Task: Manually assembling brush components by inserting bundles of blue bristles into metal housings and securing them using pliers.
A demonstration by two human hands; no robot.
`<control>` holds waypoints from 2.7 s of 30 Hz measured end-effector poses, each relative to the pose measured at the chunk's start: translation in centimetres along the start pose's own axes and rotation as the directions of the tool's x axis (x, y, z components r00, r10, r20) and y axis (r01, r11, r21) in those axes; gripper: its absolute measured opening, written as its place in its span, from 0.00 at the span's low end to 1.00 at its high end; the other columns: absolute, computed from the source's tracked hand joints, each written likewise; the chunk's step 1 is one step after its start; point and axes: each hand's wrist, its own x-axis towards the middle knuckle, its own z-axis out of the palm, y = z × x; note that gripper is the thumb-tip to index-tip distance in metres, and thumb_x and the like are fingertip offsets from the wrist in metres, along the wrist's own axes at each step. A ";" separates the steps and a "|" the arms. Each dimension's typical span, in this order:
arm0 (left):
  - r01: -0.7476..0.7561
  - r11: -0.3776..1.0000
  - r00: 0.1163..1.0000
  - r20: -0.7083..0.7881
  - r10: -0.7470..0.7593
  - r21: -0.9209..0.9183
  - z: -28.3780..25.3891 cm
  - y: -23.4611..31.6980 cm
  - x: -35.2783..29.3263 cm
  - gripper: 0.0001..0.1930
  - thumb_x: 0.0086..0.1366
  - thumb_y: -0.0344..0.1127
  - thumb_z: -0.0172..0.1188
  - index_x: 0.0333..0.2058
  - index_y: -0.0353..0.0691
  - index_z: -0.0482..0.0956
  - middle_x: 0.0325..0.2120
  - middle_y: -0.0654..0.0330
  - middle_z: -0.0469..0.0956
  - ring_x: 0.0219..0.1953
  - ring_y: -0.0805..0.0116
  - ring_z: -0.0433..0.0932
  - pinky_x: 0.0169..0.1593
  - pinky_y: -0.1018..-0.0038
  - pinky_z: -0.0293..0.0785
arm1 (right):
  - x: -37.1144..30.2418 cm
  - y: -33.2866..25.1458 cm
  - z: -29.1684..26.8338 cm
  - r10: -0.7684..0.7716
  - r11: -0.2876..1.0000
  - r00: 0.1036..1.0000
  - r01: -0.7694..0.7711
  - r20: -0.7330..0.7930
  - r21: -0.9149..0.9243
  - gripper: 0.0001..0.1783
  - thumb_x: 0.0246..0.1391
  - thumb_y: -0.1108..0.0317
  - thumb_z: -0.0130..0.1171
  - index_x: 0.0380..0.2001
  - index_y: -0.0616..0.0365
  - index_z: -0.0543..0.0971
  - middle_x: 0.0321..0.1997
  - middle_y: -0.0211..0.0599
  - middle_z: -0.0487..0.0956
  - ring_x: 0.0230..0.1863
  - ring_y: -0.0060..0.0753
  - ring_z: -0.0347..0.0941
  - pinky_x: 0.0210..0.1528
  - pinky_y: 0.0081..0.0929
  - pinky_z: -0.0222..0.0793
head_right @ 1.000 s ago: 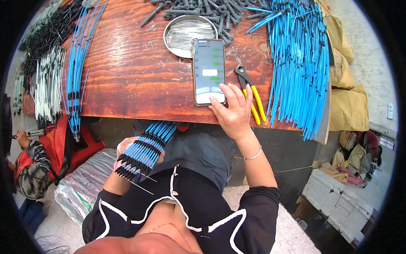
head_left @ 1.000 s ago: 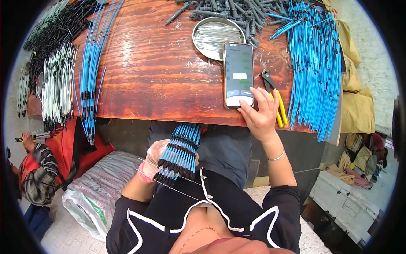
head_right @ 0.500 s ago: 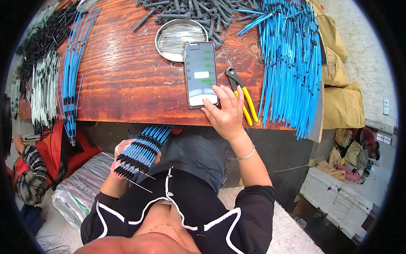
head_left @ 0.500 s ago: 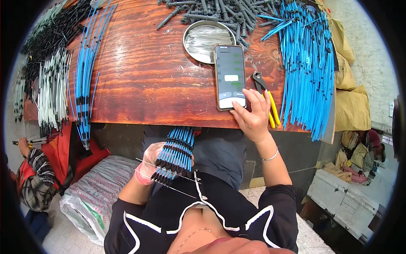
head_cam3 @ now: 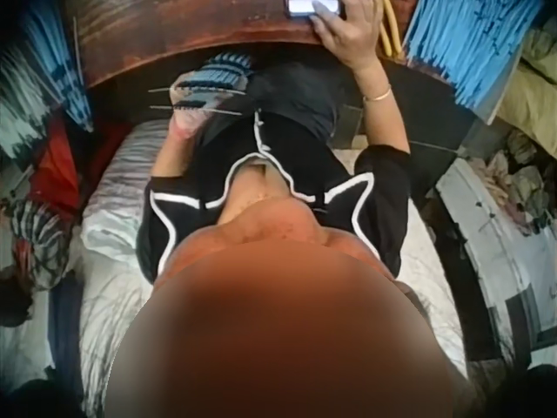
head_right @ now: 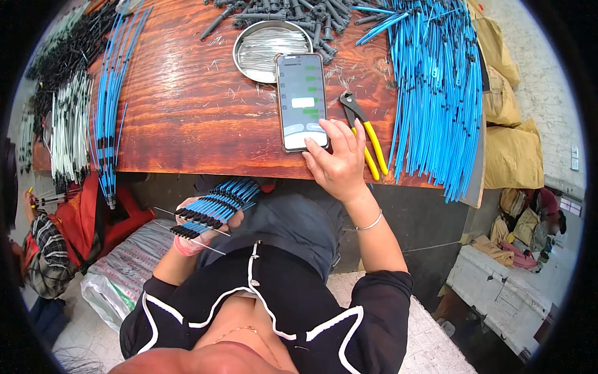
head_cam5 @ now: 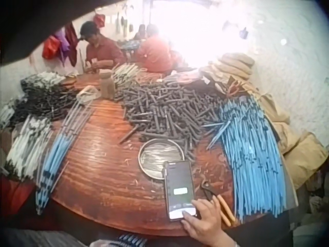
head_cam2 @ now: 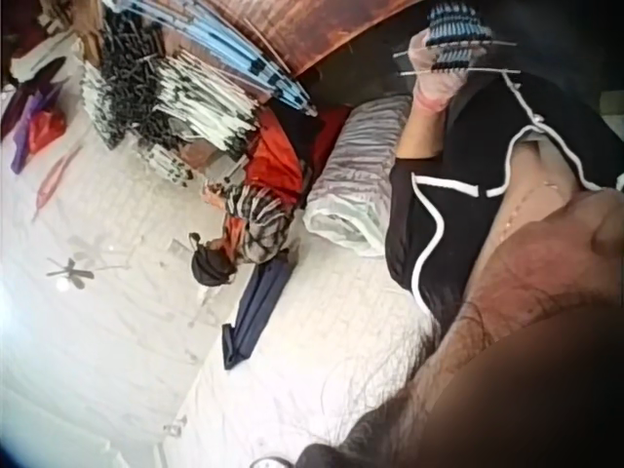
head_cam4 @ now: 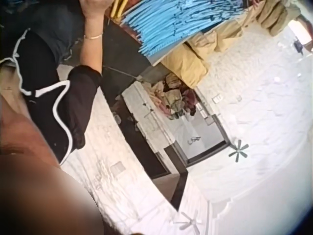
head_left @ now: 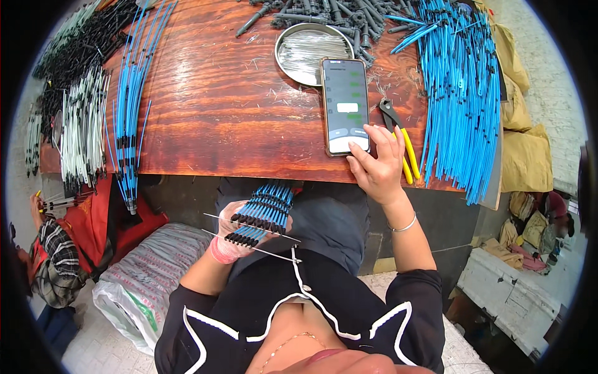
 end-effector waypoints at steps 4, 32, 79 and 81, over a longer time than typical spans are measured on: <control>0.217 0.849 0.976 0.082 -0.203 -0.482 0.5 0.3 0.0 0.25 0.62 0.34 0.48 0.50 0.15 0.61 0.45 0.32 0.69 0.51 0.44 0.71 0.52 0.58 0.75 | -0.1 0.0 0.1 -0.007 1.000 1.000 0.007 -0.010 -0.002 0.14 0.40 0.67 0.66 0.35 0.50 0.82 0.52 0.43 0.73 0.54 0.46 0.66 0.63 0.51 0.49; -0.286 0.845 0.874 -0.238 0.423 0.452 2.0 0.3 3.6 0.06 0.54 0.19 0.62 0.33 0.31 0.81 0.31 0.50 0.82 0.38 0.62 0.82 0.46 0.70 0.77 | -0.1 -0.1 0.1 -0.028 0.999 0.999 0.027 -0.026 -0.022 0.13 0.41 0.66 0.65 0.35 0.51 0.82 0.50 0.42 0.73 0.53 0.46 0.67 0.61 0.52 0.52; -0.297 0.867 0.904 -0.174 0.390 0.400 1.7 2.3 3.1 0.08 0.58 0.21 0.59 0.37 0.33 0.80 0.33 0.55 0.82 0.40 0.69 0.81 0.46 0.74 0.76 | -0.1 -0.1 0.3 -0.041 0.999 0.999 0.040 -0.033 -0.024 0.13 0.41 0.67 0.64 0.34 0.50 0.82 0.50 0.42 0.73 0.53 0.46 0.67 0.62 0.51 0.52; -0.305 0.879 0.903 -0.182 0.389 0.366 1.8 2.3 3.1 0.08 0.58 0.21 0.59 0.37 0.32 0.80 0.33 0.55 0.82 0.40 0.68 0.81 0.46 0.74 0.76 | -0.2 -0.1 0.2 -0.032 0.999 0.999 0.032 -0.028 -0.033 0.13 0.41 0.67 0.64 0.34 0.50 0.82 0.50 0.42 0.73 0.53 0.45 0.67 0.62 0.51 0.52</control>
